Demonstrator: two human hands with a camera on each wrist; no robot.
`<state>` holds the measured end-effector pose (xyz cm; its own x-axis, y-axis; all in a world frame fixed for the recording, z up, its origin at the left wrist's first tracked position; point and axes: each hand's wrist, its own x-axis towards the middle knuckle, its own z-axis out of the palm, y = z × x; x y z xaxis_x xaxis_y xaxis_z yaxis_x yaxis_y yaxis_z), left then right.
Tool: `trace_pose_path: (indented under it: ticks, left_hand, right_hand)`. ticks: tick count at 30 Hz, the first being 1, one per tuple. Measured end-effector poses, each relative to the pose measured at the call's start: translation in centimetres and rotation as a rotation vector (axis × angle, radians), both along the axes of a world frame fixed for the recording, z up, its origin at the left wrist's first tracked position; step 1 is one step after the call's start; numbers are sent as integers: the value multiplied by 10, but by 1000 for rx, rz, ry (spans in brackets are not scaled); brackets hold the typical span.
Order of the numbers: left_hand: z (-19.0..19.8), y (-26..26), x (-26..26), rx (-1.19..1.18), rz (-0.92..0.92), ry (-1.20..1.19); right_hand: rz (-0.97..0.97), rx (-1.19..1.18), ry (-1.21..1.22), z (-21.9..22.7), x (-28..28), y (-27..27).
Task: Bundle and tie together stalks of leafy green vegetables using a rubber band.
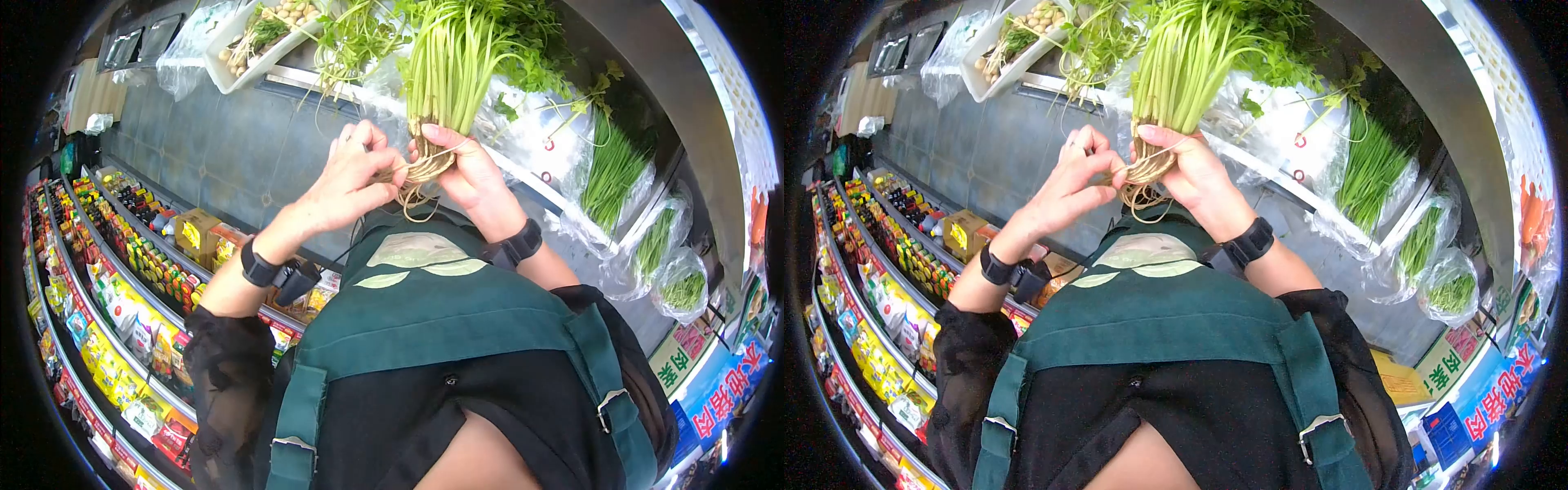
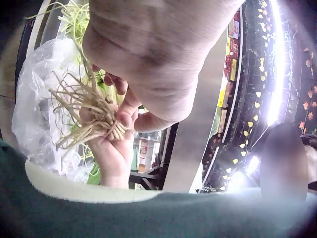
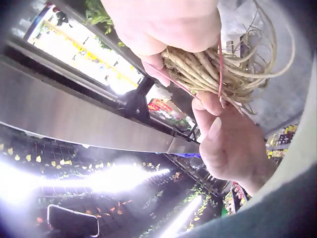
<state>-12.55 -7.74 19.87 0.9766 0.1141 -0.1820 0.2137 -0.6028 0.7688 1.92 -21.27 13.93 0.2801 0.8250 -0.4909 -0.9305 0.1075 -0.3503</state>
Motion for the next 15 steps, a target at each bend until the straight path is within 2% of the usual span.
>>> trace_pose_path:
  ticks: [4, 6, 9, 11, 15]
  left_hand:
    - [-7, 19, 19, 66, -122, -94]
    - [-12, 24, 24, 45, -120, -120]
    - [-21, 31, 35, 156, -137, -254]
    - [-30, 40, 44, 329, -97, -441]
    - [-36, 45, 67, 169, -125, -499]
  right_hand:
    - [-6, -82, -41, 12, 8, 1]
    - [1, -103, -15, 12, 10, 1]
    - [-20, -148, -53, 21, 13, 1]
    - [26, -169, -81, 34, 16, 0]
    - [81, -183, -139, 38, 21, 3]
